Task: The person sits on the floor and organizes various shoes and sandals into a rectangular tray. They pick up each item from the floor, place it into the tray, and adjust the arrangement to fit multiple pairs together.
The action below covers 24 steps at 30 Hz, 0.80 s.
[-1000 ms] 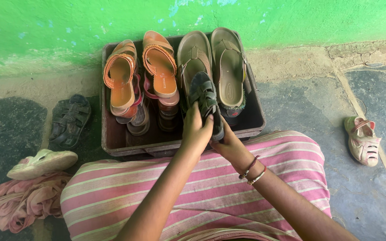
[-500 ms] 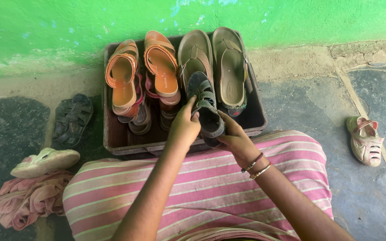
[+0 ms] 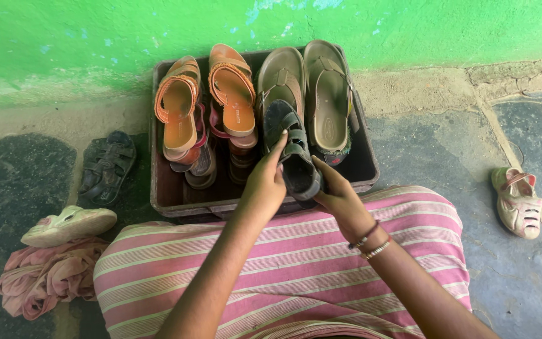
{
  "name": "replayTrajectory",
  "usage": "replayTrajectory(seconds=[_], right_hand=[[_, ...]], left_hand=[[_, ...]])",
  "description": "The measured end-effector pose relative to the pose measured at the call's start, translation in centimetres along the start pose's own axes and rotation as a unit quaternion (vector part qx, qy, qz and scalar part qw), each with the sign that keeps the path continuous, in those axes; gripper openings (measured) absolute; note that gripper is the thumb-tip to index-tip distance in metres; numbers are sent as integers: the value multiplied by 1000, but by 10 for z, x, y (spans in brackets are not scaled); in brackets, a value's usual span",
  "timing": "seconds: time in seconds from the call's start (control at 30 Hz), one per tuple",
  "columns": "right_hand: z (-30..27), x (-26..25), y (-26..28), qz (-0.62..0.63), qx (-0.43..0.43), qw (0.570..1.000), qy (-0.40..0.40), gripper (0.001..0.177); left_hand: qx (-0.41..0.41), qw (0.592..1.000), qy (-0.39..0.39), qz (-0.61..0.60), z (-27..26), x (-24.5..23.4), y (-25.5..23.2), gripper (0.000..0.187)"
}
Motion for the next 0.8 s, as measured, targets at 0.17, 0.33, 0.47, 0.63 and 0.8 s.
replayTrajectory(seconds=[0.17, 0.33, 0.47, 0.63, 0.8], right_hand=[[0, 4, 27, -47, -38, 997, 56, 72], [22, 20, 36, -62, 44, 986, 150, 73], [45, 45, 33, -43, 88, 973, 208, 71], [74, 71, 14, -62, 140, 950, 273, 77], [97, 77, -10, -28, 197, 916, 349, 78]], left_hand=[[0, 999, -48, 22, -19, -14, -10, 78], [-29, 989, -129, 66, -35, -65, -13, 83], [-16, 975, -211, 63, -56, -104, -12, 95], [-1, 941, -251, 225, -73, -118, -8, 68], [-56, 938, -220, 262, -78, -115, -7, 68]])
Point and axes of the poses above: each hand's wrist, its own z-axis towards the middle knuckle, its own x-axis out of the palm, y = z × x, the point moved 9 cm from there along z, towards the middle knuckle, and after that the axes turned 9 degrees about y, right-handed, at the moved point
